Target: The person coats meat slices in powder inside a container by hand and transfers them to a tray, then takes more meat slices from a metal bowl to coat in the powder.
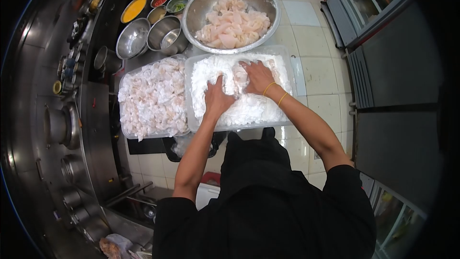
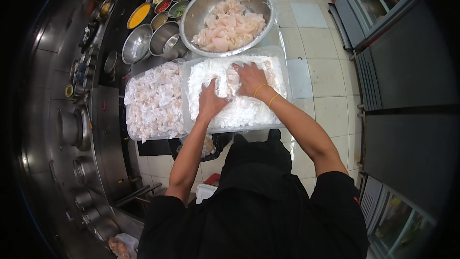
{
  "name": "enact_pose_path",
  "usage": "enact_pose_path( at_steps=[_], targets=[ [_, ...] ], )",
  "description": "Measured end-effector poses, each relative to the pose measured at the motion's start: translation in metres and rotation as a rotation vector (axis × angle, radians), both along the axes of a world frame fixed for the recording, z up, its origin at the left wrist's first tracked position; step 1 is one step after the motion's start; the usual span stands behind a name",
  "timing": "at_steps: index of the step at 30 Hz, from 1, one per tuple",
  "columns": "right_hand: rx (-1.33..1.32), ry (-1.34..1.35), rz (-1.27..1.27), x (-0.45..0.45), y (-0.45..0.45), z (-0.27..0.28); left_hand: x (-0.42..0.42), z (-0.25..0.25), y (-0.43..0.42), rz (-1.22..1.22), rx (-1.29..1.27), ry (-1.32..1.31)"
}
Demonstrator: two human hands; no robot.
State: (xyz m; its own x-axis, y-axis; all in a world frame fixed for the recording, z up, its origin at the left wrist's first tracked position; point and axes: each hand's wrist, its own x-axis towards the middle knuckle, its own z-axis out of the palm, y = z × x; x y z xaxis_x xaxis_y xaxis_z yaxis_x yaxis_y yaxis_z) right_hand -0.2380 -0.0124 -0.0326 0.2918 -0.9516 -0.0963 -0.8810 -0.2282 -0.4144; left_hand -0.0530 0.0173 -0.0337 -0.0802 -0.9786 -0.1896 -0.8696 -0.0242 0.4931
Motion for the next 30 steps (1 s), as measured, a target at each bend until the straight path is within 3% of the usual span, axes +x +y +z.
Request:
enact_pose_path(
  at_steps=[2, 3, 4, 5, 6, 10, 14, 15, 18, 19, 21, 24, 26, 30],
  targets=[
    [-0.019, -0.213, -0.004, 0.003, -0.015, -0.021, 0.003, 0.001, -0.006, 0.082, -0.057, 0.246],
    [0.017, -0.354, -0.033, 0.005, -0.011, 0.013, 0.009, 0.008, -0.012, 0.100, -0.021, 0.419],
    [0.061, -0.359, -0.061, 0.006, -0.016, 0.015, 0.014, 0.013, -0.017, 0.117, 0.018, 0.592],
    [0.113, -0.363, -0.090, 0.006, -0.020, 0.014, 0.016, 0.008, -0.017, 0.155, -0.075, 0.646],
    [0.174, -0.366, -0.116, 0.004, -0.021, 0.012, 0.024, 0.006, -0.020, 0.150, -0.004, 0.693],
    [0.141, -0.274, -0.063, -0.023, -0.017, 0.021, 0.045, 0.007, -0.016, 0.125, -0.027, 0.568],
    [0.248, 0.167, -0.070, -0.032, 0.009, 0.054, 0.027, 0.025, -0.008, -0.018, -0.044, 0.323],
    [0.308, 0.247, -0.027, -0.030, 0.004, 0.030, 0.022, 0.005, -0.007, -0.048, -0.054, 0.000],
    [0.179, 0.063, -0.022, -0.023, -0.003, -0.003, -0.006, 0.010, -0.007, -0.006, -0.066, -0.154],
    [0.093, 0.013, -0.021, -0.020, -0.007, -0.008, -0.004, -0.002, -0.013, 0.048, -0.138, -0.096],
    [0.178, -0.182, -0.030, -0.023, -0.016, -0.012, 0.015, -0.014, -0.025, 0.057, -0.129, 0.252],
    [0.246, -0.365, -0.078, -0.026, -0.017, 0.005, 0.025, 0.008, -0.025, 0.170, -0.110, 0.564],
    [0.242, -0.429, -0.115, -0.029, -0.015, 0.008, 0.039, 0.012, -0.024, 0.139, -0.113, 0.617],
    [0.196, -0.501, -0.104, -0.059, -0.015, 0.001, 0.047, 0.026, -0.008, 0.060, -0.104, 0.334]
  ],
)
